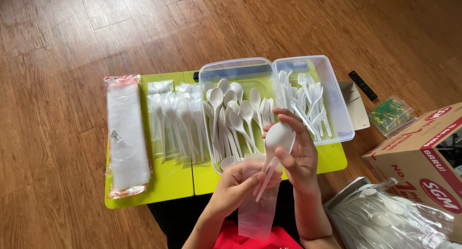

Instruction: The person places plastic spoons and forks into individual plastic sleeves by hand and then stacks the packaged cutlery on the table.

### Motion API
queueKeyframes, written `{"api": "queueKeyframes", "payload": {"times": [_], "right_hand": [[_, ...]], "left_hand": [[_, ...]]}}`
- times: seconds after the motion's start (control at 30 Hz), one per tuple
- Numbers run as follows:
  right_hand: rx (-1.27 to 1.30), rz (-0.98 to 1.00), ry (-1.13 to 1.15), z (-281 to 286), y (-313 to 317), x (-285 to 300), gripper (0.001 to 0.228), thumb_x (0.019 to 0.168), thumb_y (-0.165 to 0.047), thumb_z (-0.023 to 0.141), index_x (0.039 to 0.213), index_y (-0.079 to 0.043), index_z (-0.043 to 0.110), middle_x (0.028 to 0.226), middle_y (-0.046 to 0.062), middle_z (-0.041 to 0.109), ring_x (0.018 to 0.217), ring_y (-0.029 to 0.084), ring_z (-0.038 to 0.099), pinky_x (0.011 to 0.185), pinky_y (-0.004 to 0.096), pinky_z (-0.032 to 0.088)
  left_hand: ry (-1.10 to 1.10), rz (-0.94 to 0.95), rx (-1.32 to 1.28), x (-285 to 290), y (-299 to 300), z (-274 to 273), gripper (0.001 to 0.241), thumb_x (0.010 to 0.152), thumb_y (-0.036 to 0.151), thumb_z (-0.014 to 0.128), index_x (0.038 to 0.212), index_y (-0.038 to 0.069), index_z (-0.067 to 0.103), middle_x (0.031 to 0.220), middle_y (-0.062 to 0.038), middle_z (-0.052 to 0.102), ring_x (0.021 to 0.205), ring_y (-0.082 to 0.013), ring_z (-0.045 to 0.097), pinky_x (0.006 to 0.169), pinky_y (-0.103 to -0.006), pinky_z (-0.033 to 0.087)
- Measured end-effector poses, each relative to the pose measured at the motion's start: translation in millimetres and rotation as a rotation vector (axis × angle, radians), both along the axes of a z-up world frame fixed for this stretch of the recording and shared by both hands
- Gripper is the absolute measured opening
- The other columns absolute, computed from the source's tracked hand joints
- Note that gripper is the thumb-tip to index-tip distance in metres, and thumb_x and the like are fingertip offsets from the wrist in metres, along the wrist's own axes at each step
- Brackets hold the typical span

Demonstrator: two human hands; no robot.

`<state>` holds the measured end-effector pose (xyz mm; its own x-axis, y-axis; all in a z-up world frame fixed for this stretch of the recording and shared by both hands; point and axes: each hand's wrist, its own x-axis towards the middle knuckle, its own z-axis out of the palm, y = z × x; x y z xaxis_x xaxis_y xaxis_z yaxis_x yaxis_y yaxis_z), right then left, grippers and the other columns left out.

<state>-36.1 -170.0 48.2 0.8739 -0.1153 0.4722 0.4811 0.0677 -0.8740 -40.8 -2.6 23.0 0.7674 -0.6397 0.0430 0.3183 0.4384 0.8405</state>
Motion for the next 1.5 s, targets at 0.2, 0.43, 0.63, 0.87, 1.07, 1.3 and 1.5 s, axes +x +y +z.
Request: {"api": "queueKeyframes", "payload": {"times": [0.2,0.43,0.63,0.87,1.07,1.3,1.5], "right_hand": [[0.003,-0.038,0.093,3.1,3.2,-8.6,0.05,0.096,-0.011,0.066,0.142,0.001,0.052,0.142,0.025,0.06,0.132,0.028,0.059,0.105,0.032,0.052],[-0.249,0.046,0.02,7.0,4.0,-14.0,0.038,0.097,-0.015,0.064,0.13,0.003,0.063,0.129,0.022,0.069,0.124,0.03,0.066,0.109,0.037,0.052],[-0.435,0.072,-0.193,7.6,-6.1,-16.8,0.04,0.102,-0.034,0.062,0.122,-0.001,0.067,0.123,0.019,0.072,0.119,0.036,0.071,0.108,0.046,0.059],[-0.695,-0.053,-0.028,19.3,-17.6,-34.4,0.039,0.094,-0.019,0.071,0.13,-0.005,0.067,0.123,0.011,0.06,0.118,0.023,0.065,0.102,0.033,0.054],[-0.874,-0.059,-0.132,35.3,-15.9,-33.1,0.027,0.094,-0.013,0.072,0.119,-0.007,0.068,0.112,0.009,0.066,0.105,0.024,0.065,0.096,0.035,0.054],[-1.065,-0.112,-0.174,44.4,-11.9,-31.7,0.019,0.097,-0.018,0.067,0.113,-0.011,0.07,0.112,0.005,0.071,0.109,0.027,0.066,0.096,0.04,0.048],[-1.102,-0.062,-0.179,44.4,-10.7,-29.2,0.023,0.102,-0.022,0.059,0.122,-0.012,0.065,0.12,0.006,0.069,0.12,0.029,0.063,0.101,0.043,0.046]], "left_hand": [[0.072,0.085,0.033,-5.0,-3.9,-5.9,0.038,0.097,0.022,0.065,0.122,-0.008,0.064,0.116,-0.022,0.075,0.105,-0.0336,0.077,0.094,-0.0439,0.065],[-0.179,0.198,0.249,-5.3,0.1,-25.6,0.022,0.098,0.027,0.069,0.098,0.005,0.073,0.089,0.0,0.068,0.082,-0.0084,0.062,0.072,-0.0241,0.051],[-0.125,0.188,0.239,-10.3,3.4,-18.9,0.018,0.096,0.022,0.073,0.097,0.004,0.071,0.091,0.0,0.066,0.083,-0.0076,0.06,0.072,-0.0237,0.05],[-0.267,0.267,0.348,-11.6,6.7,-7.1,0.021,0.099,0.027,0.068,0.094,0.006,0.07,0.083,0.002,0.064,0.076,-0.0078,0.056,0.067,-0.0251,0.047],[-0.32,0.257,0.379,-15.9,2.9,0.3,0.016,0.099,0.021,0.068,0.103,0.006,0.07,0.082,0.002,0.066,0.072,-0.008,0.054,0.065,-0.0249,0.045],[-0.44,0.37,0.353,-14.4,0.7,6.4,0.037,0.097,0.016,0.066,0.132,0.002,0.065,0.131,-0.013,0.073,0.122,-0.0213,0.069,0.105,-0.0312,0.051],[-0.545,0.386,0.42,-14.2,5.9,4.5,0.041,0.1,0.021,0.064,0.135,0.0,0.06,0.132,-0.015,0.071,0.115,-0.0207,0.072,0.092,-0.0295,0.055]]}}
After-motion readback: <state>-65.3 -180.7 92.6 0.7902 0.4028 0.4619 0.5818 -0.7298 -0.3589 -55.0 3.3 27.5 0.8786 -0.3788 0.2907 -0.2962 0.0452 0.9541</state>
